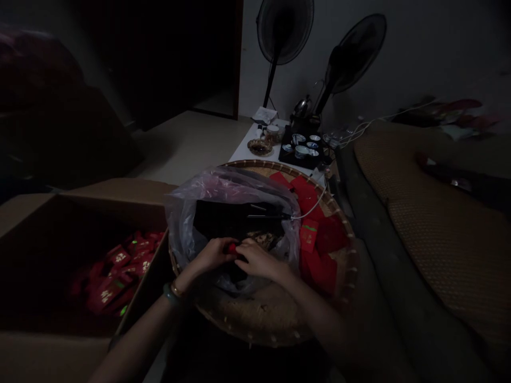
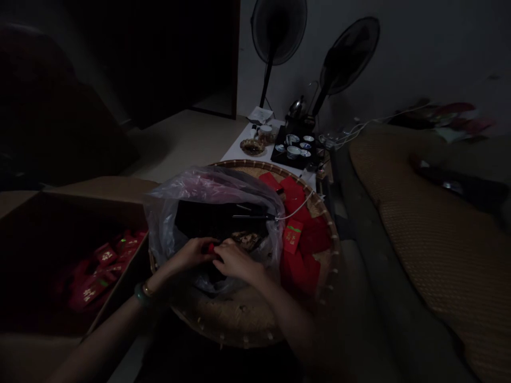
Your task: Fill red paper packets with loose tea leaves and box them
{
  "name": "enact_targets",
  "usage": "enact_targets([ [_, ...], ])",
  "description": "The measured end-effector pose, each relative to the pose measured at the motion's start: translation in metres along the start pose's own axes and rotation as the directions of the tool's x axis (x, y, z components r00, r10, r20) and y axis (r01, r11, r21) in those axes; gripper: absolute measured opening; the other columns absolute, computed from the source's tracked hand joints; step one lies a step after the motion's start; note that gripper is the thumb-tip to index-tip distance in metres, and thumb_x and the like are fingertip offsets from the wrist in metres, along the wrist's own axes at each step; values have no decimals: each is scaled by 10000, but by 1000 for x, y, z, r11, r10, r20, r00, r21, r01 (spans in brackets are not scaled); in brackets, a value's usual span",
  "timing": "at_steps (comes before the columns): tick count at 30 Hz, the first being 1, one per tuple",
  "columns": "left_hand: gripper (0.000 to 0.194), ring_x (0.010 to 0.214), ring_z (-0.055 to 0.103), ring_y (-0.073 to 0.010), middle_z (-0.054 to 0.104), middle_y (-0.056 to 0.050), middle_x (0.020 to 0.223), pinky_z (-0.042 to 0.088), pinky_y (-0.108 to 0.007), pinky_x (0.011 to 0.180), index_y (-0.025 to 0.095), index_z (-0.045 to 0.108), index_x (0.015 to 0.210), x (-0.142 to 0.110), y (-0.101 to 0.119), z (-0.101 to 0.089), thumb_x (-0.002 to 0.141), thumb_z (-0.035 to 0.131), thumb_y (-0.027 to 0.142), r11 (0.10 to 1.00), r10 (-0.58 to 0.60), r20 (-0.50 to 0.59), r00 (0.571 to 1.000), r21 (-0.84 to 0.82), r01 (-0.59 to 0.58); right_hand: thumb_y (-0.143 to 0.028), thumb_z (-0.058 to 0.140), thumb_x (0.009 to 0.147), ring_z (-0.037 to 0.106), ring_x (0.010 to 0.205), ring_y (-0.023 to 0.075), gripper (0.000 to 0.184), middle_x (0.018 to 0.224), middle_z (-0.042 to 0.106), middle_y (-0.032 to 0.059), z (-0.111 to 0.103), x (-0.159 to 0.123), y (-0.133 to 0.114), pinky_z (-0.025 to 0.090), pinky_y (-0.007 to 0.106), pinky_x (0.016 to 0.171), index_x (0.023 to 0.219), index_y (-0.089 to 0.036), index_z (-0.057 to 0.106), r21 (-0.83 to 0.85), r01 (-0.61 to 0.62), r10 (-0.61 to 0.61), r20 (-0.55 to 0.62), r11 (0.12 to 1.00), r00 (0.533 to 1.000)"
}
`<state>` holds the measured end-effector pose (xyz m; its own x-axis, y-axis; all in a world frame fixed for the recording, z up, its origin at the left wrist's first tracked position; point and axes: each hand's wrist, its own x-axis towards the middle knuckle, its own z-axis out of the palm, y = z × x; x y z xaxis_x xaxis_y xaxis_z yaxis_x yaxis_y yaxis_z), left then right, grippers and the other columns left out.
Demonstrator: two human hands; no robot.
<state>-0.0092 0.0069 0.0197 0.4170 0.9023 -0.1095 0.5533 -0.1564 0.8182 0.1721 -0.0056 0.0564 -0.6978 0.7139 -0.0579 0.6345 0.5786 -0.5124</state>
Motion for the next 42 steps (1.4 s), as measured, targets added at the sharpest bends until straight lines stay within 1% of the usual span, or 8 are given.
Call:
enact_targets([
  [4,487,835,622,-186,685,-47,973,448,-268,758,174,596,1141,-3,2,-2,664,673,237,993,-8,10,1000,-114,9,-159,526,842,536,958,196,121,885,640,93,3,3,0,429,304,825,857,-131,643,7,-12,12,-7,1000,1000],
  [9,525,786,609,-172,675,-54,933,461,-272,723,141,570,1164,-2,1,-1,668,685,268,954,-58,33,998,-293,65,-156,546,829,580,916,155,171,938,663,42,-9,-4,9,443,288,820,965,-192,644,211,5,50,-251,977,967],
  [14,430,764,611,-177,684,-60,881,467,-282,707,129,626,1057,-2,7,2,663,691,287,887,-70,46,996,-454,83,-221,659,751,612,802,146,371,950,657,47,-7,-4,18,472,259,697,1116,-194,595,336,-111,222,-314,935,923],
  [18,307,650,582,-150,675,-31,724,441,-246,615,118,679,830,-2,9,2,700,647,394,843,-125,17,992,-526,115,-168,636,757,626,764,148,110,811,688,29,4,4,23,463,252,695,850,-188,692,364,-123,241,-299,923,923],
  [25,362,498,463,-88,599,19,547,340,-198,503,117,690,690,6,24,2,610,692,470,741,-282,-80,956,-651,165,-357,650,708,512,422,95,211,524,597,-16,9,14,39,383,194,406,759,-157,694,712,-191,473,-220,676,853],
  [31,364,469,463,-82,601,23,522,341,-195,490,121,687,655,10,31,9,561,730,470,666,-323,-78,943,-726,168,-404,628,689,464,410,74,275,574,563,-19,11,14,45,356,178,346,812,-162,675,831,-111,530,-239,546,814],
  [37,347,530,534,-116,649,0,589,391,-211,520,130,711,704,10,28,13,595,710,459,679,-364,-176,915,-722,132,-284,620,741,557,638,109,136,800,595,26,7,2,39,449,201,520,824,-198,687,607,-11,372,-472,795,800],
  [42,318,600,587,-150,693,-27,665,432,-231,561,139,726,743,11,27,15,632,682,434,738,-357,-273,893,-668,91,-243,614,760,562,653,106,116,805,611,16,2,-7,32,438,202,552,850,-202,676,505,-15,289,-467,863,836],
])
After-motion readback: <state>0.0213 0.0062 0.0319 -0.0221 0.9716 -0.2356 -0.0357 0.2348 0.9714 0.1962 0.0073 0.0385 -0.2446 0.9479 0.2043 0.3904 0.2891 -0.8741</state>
